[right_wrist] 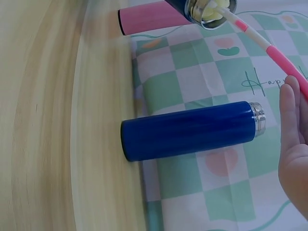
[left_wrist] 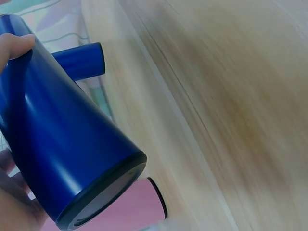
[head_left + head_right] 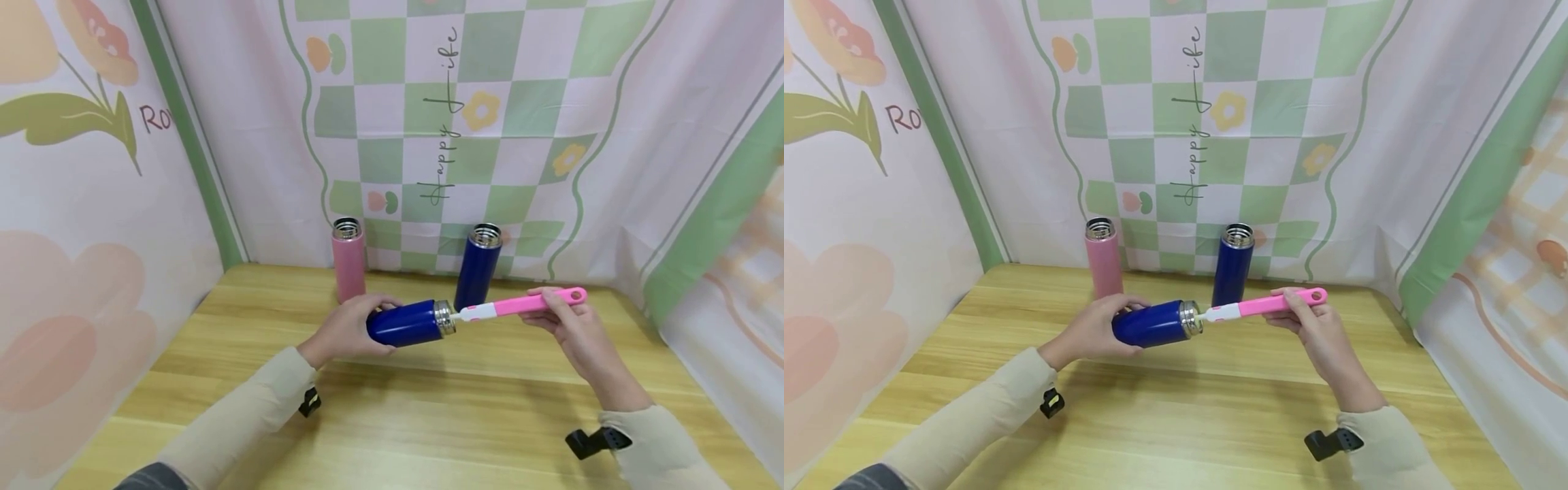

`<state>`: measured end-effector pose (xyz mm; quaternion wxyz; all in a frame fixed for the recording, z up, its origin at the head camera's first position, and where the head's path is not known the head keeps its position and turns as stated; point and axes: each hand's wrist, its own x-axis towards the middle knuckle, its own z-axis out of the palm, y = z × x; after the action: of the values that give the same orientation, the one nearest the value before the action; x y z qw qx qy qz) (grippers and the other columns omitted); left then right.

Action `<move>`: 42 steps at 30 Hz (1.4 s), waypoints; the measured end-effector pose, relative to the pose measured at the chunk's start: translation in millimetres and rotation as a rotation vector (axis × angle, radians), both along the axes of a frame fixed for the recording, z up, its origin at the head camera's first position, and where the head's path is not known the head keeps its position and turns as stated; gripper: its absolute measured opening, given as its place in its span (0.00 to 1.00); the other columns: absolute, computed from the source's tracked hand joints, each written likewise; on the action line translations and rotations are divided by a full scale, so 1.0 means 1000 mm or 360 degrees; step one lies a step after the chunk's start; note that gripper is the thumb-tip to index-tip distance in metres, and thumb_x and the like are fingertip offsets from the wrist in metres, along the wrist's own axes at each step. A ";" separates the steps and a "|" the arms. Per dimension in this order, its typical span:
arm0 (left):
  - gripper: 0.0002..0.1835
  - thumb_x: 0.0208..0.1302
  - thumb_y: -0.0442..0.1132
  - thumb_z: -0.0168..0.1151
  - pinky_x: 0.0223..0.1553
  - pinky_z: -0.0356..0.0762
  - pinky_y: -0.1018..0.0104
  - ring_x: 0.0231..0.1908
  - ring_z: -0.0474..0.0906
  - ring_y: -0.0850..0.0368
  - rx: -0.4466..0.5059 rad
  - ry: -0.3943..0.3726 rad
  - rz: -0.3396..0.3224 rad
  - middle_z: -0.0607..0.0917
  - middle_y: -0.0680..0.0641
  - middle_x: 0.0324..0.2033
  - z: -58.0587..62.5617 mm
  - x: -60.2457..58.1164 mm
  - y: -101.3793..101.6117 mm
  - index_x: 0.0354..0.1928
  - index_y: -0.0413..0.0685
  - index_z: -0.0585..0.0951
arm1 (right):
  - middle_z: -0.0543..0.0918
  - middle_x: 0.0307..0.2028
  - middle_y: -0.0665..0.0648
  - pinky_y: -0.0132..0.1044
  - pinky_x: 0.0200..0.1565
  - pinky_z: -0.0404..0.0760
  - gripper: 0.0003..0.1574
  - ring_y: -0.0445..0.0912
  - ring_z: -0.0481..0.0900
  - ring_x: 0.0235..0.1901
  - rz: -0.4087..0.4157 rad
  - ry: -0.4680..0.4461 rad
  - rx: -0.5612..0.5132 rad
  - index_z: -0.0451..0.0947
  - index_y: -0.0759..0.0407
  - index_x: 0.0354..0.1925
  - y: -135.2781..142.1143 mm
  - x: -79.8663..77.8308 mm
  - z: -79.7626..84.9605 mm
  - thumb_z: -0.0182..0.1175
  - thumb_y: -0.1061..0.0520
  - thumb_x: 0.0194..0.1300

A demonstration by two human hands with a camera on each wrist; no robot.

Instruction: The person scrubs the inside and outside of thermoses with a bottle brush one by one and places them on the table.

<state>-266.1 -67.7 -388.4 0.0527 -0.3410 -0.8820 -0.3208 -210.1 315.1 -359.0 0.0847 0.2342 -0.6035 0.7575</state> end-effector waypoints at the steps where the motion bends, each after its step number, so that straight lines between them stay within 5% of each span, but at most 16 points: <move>1: 0.37 0.47 0.52 0.80 0.55 0.74 0.51 0.54 0.75 0.57 -0.0009 0.0006 0.0000 0.81 0.56 0.54 0.000 0.000 -0.001 0.62 0.65 0.76 | 0.87 0.42 0.61 0.38 0.46 0.83 0.19 0.48 0.87 0.41 -0.0003 -0.0003 -0.0002 0.82 0.66 0.50 0.001 0.000 0.000 0.44 0.62 0.80; 28: 0.39 0.46 0.57 0.79 0.52 0.75 0.47 0.53 0.75 0.55 -0.0113 0.0143 0.0086 0.80 0.54 0.53 -0.006 0.006 -0.017 0.63 0.70 0.74 | 0.88 0.40 0.63 0.38 0.44 0.83 0.19 0.49 0.88 0.38 -0.0038 -0.0060 -0.0087 0.82 0.69 0.49 0.014 0.003 0.001 0.44 0.62 0.80; 42: 0.38 0.45 0.54 0.81 0.50 0.75 0.47 0.51 0.75 0.54 -0.0010 0.0279 0.0079 0.81 0.53 0.53 -0.009 0.009 -0.014 0.62 0.65 0.77 | 0.87 0.41 0.62 0.38 0.45 0.83 0.19 0.49 0.87 0.40 -0.0068 -0.0036 -0.0096 0.81 0.71 0.50 0.016 0.006 -0.003 0.44 0.62 0.80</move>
<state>-257.3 -81.7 -397.7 0.1367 -0.3461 -0.8831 -0.2857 -204.4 330.6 -362.5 0.1011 0.2101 -0.5862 0.7759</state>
